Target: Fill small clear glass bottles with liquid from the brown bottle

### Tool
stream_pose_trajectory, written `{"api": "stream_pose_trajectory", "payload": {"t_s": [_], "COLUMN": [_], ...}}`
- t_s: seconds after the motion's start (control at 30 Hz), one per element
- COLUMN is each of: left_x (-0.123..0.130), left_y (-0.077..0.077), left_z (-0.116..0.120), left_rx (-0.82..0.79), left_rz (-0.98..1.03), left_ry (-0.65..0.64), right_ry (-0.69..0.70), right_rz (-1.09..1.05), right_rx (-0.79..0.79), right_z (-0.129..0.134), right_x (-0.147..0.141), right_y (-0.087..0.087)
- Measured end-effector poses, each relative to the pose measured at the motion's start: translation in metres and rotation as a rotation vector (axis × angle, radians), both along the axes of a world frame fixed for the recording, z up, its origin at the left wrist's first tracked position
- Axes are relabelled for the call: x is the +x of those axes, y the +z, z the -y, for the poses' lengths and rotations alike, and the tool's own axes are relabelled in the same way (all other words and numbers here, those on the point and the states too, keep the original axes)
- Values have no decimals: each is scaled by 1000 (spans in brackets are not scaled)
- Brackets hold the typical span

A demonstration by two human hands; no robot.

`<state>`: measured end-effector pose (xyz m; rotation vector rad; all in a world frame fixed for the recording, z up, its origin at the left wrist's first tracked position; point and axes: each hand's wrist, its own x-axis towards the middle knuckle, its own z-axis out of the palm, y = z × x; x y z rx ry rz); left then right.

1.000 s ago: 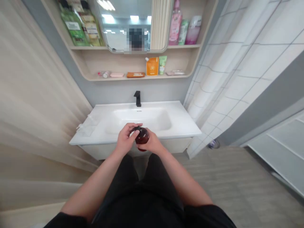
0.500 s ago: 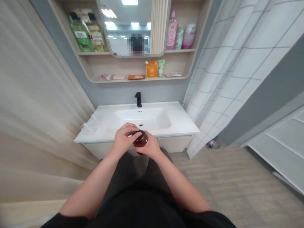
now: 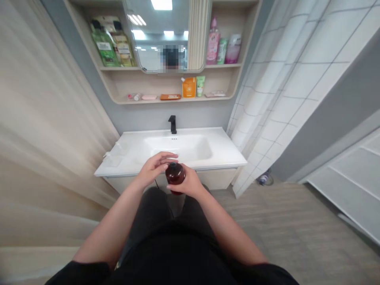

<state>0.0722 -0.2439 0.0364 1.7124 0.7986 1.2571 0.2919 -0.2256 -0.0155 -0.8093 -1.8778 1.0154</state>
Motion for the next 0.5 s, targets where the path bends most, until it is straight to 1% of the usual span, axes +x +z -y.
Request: {"api": "stream_pose_trajectory", "payload": {"t_s": [0.1, 0.23, 0.27, 0.33, 0.4, 0.43, 0.5], "left_x": [-1, -1, 1, 6, 10, 12, 14], "left_y": [0, 2, 2, 2, -1, -4, -12], "left_z": [2, 7, 9, 13, 14, 14, 11], "left_rx": [17, 10, 29, 59, 29, -6, -75], "left_rz": [-47, 40, 27, -26, -34, -9, 48], "left_ry": [61, -22, -8, 99, 199, 220, 217], "right_ry": [21, 19, 22, 21, 14, 14, 31], "right_rz": [-26, -4, -1, 0, 1, 6, 11], "right_rx": [-7, 19, 13, -3, -5, 0, 10], "right_z": [1, 6, 7, 10, 11, 11, 10], "right_x": [1, 3, 3, 1, 0, -1, -2], "right_y": [2, 6, 7, 7, 8, 7, 6]}}
